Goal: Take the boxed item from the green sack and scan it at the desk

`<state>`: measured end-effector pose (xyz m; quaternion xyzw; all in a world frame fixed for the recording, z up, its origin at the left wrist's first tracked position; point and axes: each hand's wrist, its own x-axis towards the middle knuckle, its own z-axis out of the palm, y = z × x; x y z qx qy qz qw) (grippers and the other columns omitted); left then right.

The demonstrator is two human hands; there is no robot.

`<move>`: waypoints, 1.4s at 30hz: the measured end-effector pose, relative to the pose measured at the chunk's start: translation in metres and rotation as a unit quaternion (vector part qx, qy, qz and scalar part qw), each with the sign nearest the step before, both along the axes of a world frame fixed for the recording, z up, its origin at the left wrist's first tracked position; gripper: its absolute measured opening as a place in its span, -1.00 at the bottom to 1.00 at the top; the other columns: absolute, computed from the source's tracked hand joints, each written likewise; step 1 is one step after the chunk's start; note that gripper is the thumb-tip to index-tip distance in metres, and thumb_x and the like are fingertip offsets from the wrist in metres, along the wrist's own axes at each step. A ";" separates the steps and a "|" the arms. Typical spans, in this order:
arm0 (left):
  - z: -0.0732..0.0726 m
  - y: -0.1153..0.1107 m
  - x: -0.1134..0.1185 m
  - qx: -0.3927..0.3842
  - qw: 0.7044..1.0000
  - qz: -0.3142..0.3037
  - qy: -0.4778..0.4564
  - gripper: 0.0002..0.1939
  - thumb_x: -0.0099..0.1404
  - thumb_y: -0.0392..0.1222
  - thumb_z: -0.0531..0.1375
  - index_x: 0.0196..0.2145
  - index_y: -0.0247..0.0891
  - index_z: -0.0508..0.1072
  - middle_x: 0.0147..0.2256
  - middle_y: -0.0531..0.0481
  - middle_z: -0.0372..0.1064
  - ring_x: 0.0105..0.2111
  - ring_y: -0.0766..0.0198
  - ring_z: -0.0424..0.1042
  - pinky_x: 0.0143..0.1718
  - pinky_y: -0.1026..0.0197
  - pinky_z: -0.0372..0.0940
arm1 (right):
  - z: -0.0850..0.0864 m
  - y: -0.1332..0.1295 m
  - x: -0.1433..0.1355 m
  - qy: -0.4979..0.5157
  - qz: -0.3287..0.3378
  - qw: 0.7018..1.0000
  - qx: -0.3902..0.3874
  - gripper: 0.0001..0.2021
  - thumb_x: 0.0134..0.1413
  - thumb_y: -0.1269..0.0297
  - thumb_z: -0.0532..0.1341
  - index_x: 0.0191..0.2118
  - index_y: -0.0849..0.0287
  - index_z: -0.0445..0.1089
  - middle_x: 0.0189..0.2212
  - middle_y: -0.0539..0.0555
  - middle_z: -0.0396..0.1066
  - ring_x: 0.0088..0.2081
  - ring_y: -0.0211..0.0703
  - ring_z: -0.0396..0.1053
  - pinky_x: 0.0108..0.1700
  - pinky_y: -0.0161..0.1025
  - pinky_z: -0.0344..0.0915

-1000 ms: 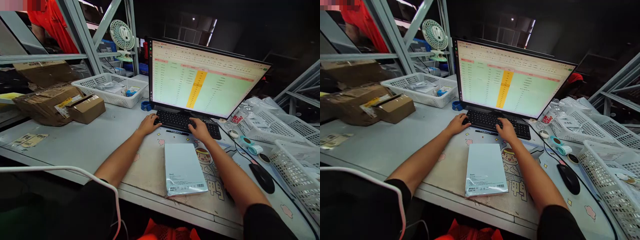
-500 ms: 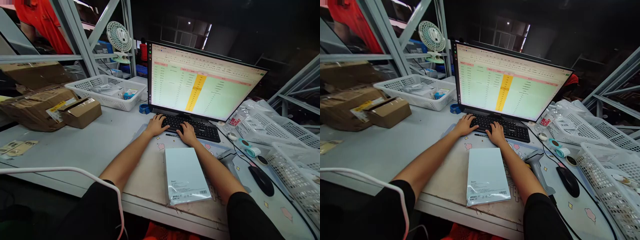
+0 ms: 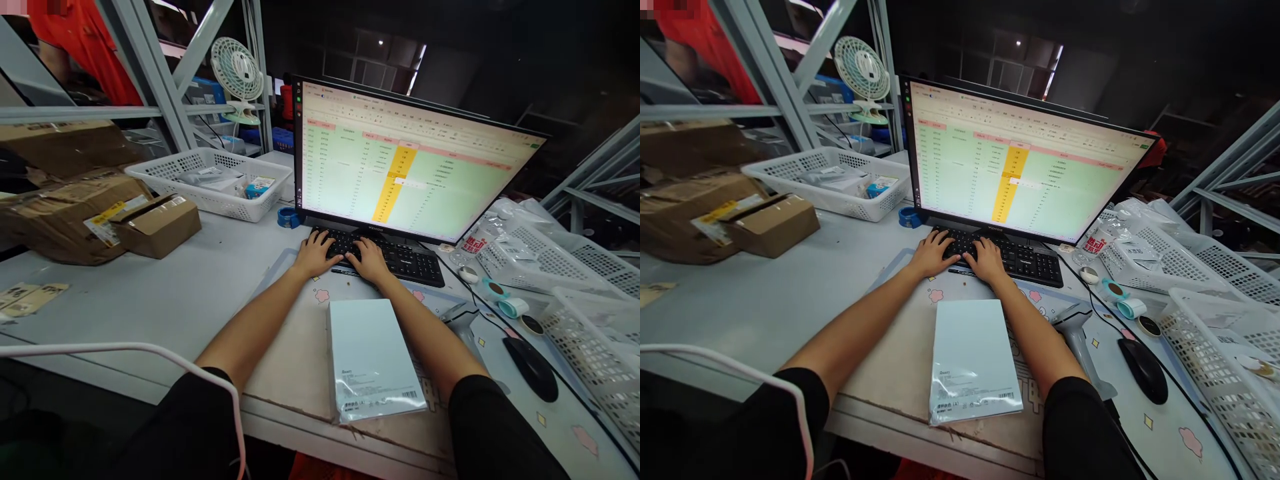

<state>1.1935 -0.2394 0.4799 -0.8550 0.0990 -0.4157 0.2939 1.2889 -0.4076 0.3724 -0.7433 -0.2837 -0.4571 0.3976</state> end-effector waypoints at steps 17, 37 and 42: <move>0.000 -0.001 -0.003 -0.008 1.000 -0.004 0.004 -0.29 0.51 0.27 0.16 0.42 -0.18 0.39 0.51 -0.13 0.05 0.50 -0.22 -0.06 0.42 -0.30 0.13 | -0.002 -0.009 0.004 0.010 -0.002 1.000 0.020 -0.63 0.69 0.16 0.18 0.27 0.38 0.48 0.43 0.26 0.04 0.48 0.13 -0.14 0.53 0.15 -0.17; 0.006 0.003 -0.002 0.004 1.000 0.017 0.000 -0.26 0.53 0.28 0.04 0.44 -0.22 0.36 0.50 -0.16 0.07 0.50 -0.22 -0.05 0.40 -0.30 0.15 | -0.374 -0.227 -0.014 -0.039 -0.173 0.973 0.149 -0.43 0.56 -0.18 0.07 0.26 0.18 0.51 0.27 0.19 0.29 0.25 0.23 0.31 0.30 0.25 0.32; 0.008 -0.003 -0.007 0.008 0.998 0.058 0.033 -0.23 0.55 0.30 -0.01 0.51 -0.17 0.25 0.54 -0.09 -0.05 0.54 -0.20 -0.13 0.43 -0.33 0.11 | -0.424 -0.212 -0.003 0.052 -0.172 0.970 0.166 -0.34 0.61 -0.24 -0.03 0.51 0.08 0.22 0.45 0.11 0.02 0.38 0.21 0.16 0.32 0.26 0.36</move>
